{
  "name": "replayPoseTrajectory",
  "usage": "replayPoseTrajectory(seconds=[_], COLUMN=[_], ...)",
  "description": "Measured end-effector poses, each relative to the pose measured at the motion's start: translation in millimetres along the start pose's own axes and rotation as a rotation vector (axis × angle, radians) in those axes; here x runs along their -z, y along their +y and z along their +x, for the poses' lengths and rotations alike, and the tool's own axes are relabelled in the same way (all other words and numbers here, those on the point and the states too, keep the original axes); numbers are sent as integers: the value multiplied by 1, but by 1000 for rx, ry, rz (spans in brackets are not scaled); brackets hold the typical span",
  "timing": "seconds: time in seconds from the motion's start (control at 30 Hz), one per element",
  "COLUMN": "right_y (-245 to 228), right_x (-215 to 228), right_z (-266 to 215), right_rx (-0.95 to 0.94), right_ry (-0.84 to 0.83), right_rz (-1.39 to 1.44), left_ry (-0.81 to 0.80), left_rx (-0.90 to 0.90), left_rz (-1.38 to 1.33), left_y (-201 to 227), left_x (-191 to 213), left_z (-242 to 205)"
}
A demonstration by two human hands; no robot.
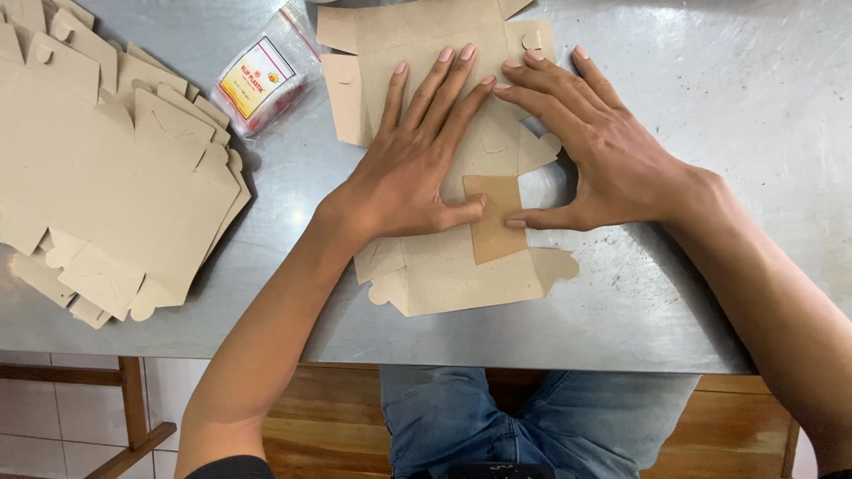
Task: The person folds and assembles flat cardboard box blanks on a metal table. They press down flaps and tabs to form the box shape, handling one unit at a time. A stack of blanks and small containers of paste are visible nearby.
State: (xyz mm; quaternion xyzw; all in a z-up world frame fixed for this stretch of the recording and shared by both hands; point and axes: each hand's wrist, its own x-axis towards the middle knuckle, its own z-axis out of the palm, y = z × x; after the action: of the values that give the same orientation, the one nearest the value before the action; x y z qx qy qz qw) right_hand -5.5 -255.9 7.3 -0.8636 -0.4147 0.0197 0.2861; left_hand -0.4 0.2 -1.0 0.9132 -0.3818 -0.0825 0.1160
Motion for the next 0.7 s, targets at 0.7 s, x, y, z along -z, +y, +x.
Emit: replayPoseTrajectory(seconds=[0.7], right_y=[0], right_x=[0], right_z=[-1], right_rx=[13], right_ry=[-34], right_rz=[5], left_ry=[-1], left_rx=[0], left_rz=[-29], left_y=[-1], left_x=[-1], left_z=[0])
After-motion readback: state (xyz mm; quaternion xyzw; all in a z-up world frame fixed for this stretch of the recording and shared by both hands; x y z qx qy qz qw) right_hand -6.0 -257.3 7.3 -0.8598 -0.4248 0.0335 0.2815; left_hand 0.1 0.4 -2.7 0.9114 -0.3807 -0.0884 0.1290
